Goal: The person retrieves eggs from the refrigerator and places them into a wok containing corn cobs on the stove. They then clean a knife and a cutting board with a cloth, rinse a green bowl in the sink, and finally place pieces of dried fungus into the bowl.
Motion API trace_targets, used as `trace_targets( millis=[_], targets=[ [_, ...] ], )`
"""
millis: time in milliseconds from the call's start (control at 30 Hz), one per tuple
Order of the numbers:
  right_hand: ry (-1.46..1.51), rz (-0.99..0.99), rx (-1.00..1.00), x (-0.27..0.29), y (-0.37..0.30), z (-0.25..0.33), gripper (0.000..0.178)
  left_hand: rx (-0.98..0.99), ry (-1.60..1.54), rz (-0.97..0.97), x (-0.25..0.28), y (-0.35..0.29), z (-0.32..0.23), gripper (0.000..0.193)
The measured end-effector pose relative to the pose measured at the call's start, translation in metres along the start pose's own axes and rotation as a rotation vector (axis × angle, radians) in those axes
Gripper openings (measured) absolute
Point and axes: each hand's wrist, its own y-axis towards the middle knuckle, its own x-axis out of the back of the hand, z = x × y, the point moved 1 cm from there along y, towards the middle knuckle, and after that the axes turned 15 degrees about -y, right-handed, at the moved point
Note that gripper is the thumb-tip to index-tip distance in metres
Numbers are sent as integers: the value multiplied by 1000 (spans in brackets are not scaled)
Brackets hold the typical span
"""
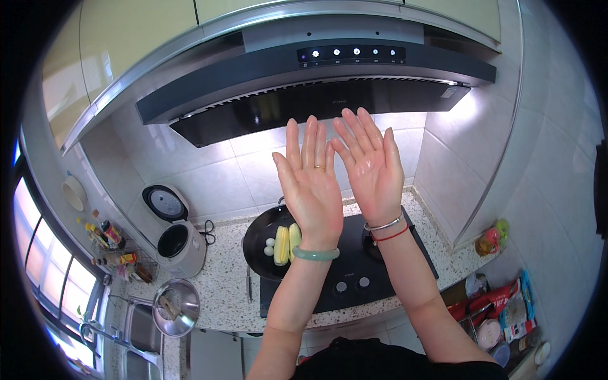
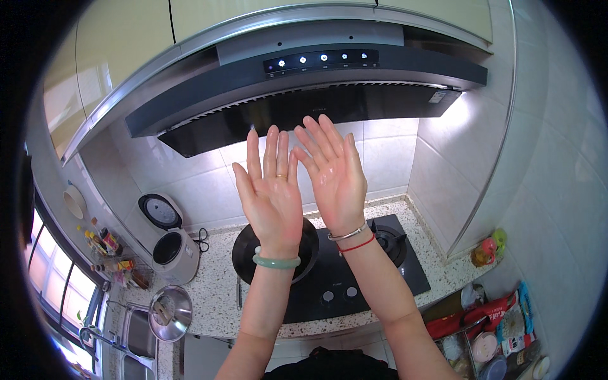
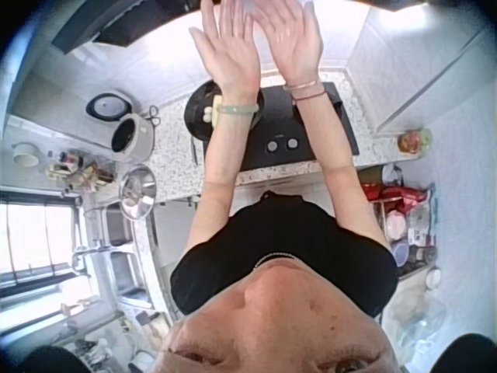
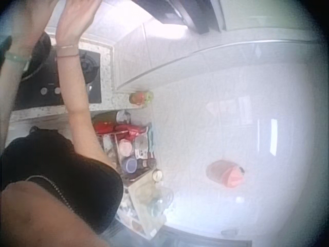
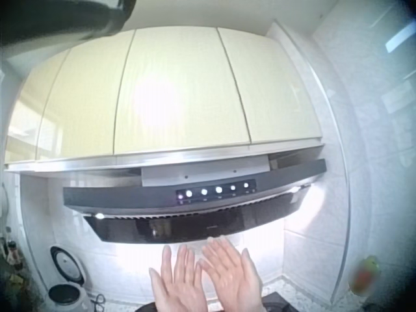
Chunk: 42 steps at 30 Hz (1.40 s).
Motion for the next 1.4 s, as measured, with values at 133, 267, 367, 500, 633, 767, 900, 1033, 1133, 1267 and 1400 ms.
trace_targets(
  millis=[133,267,367,500,633,767,900,1033,1133,1267,1400],
  targets=[
    [3,21,18,-4,7,1,58,-17,7,32,-5,7,1,59],
    [28,26,24,-8,14,1,55,-26,49,45,-9,13,-3,60],
    [-174,84,81,-7,20,5,52,-36,107,47,-11,17,-7,59],
    [-451,33,158,-13,40,13,45,-53,138,56,-14,31,-7,56],
    [-1049,-11,396,-15,63,13,42,-26,555,20,-21,47,-8,49],
    [-1580,-49,565,-19,77,15,45,-50,765,118,-14,67,-5,51],
    [-1839,-92,613,-23,86,15,46,1,701,68,-18,68,-6,54],
    [-1988,-100,677,-21,89,17,46,3,651,49,-18,63,-4,58],
    [-1999,-87,778,-19,89,17,49,54,526,39,-21,57,-6,61],
    [-2112,-32,779,-19,89,23,56,95,414,31,-26,51,-6,62],
    [-2129,-39,775,-20,90,23,56,74,393,15,-26,51,-7,63]
  ],
)
